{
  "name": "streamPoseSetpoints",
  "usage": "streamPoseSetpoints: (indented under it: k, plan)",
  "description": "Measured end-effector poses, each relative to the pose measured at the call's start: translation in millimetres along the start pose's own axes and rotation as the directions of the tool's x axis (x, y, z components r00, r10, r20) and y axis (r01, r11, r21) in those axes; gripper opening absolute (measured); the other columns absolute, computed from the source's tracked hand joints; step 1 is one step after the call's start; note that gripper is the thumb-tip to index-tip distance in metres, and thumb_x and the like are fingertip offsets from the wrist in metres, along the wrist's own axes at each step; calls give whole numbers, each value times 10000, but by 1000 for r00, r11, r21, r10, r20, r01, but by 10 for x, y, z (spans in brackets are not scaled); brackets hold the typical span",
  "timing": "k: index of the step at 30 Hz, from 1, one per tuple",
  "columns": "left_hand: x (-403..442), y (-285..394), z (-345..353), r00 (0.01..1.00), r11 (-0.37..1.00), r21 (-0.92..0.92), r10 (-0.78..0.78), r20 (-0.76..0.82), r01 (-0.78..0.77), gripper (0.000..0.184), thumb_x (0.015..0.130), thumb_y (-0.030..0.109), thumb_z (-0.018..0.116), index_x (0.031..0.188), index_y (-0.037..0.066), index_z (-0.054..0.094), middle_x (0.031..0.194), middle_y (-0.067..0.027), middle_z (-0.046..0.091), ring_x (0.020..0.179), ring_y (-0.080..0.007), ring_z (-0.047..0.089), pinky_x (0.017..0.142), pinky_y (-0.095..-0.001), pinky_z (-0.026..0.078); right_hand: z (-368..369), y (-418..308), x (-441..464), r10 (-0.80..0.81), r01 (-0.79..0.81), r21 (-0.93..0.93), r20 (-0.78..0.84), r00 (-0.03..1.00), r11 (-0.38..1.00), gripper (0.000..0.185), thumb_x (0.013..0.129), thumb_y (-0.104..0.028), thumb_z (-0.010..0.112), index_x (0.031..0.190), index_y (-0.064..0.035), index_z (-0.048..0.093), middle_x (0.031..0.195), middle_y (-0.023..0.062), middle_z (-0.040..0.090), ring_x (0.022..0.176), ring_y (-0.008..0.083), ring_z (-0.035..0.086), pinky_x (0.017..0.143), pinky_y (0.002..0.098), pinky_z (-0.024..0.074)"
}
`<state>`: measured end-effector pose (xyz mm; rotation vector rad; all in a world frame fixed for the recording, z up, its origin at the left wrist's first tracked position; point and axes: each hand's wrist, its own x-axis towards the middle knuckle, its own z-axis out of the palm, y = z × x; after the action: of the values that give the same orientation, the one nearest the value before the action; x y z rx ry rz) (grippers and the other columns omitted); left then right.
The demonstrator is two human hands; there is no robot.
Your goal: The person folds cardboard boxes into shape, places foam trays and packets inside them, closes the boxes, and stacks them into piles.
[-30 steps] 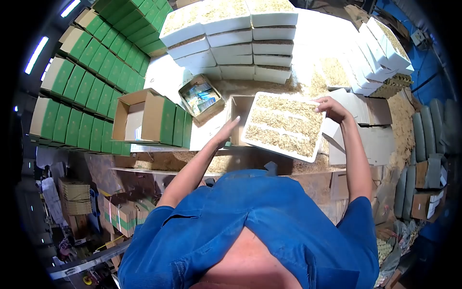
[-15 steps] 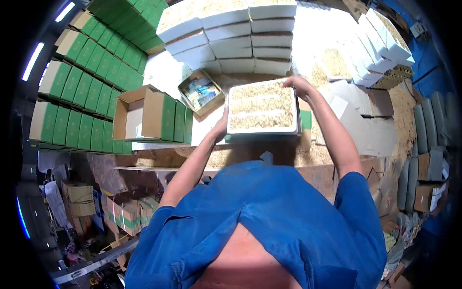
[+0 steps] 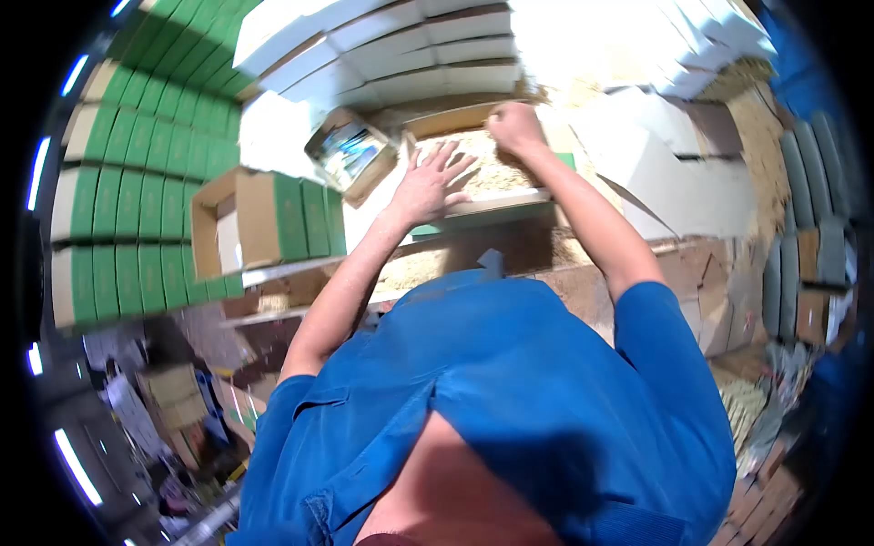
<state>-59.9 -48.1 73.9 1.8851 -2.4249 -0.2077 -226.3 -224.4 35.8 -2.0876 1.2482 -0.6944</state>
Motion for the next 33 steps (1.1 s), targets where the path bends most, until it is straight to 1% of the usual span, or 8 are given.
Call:
streamPoseSetpoints:
  k: [5,7,12,14,16,20,29,33]
  plan:
    - [194,140,232,918,996,89,-20,396,-17,801,792,430,732,1487,353,342,1567,-170,243,1451,-361,242,1107,-653,257,-133,-178,-4,90,-69,-116,182,979,991,275,772,-203,563,934,-86,752,905,202,697,880,371,680,852,434,535]
    - [222,203,292,914,994,105,-46,402,4,819,782,391,754,1488,347,340,1567,-203,215,1437,-393,254,1096,-645,290,-221,-140,-114,-111,111,2,61,992,994,269,772,-189,580,947,-83,755,913,192,705,883,360,683,860,412,538]
    - [239,211,392,962,1000,-30,10,274,-2,885,634,231,863,1414,271,447,1507,-227,297,1368,-431,335,990,-586,443,-855,527,-497,52,42,190,-465,884,981,312,710,-19,584,978,-70,738,1017,157,710,971,300,676,924,347,515]
    - [230,213,400,966,998,-60,18,257,-2,877,631,201,865,1406,265,460,1518,-221,287,1370,-431,343,995,-566,446,-1178,1104,-718,306,-379,-141,-368,878,915,463,755,-53,678,1214,-106,649,1358,121,554,1282,244,493,1089,364,413]
    - [241,229,364,957,999,-44,-9,289,22,860,629,200,864,1396,258,478,1525,-206,285,1372,-425,346,1009,-533,448,-1290,1584,-976,623,-659,-455,-251,741,600,901,739,-203,780,1505,-184,305,1561,153,251,1419,330,285,1176,467,271]
    - [281,249,344,954,1000,-14,-18,299,23,865,619,179,864,1393,263,487,1521,-203,296,1366,-415,364,1024,-465,456,-1382,2071,-1366,624,-594,-576,-178,761,562,941,739,-358,804,1509,-175,296,1573,140,224,1448,339,202,1167,467,263]
    - [270,198,380,960,1000,-30,12,280,-4,876,612,173,865,1397,267,488,1526,-200,298,1353,-434,372,1045,-445,453,-1343,2711,-1364,292,-353,-536,-197,936,767,440,923,-352,574,1299,-124,581,1458,110,438,1366,353,347,1100,432,354]
    - [263,241,334,958,1000,-17,-4,287,9,884,611,178,865,1403,265,481,1529,-202,295,1354,-436,370,1052,-442,446,-1672,2794,-1239,445,-554,-535,-331,832,638,884,745,-474,735,1490,-197,347,1565,92,287,1442,318,255,1143,494,288]
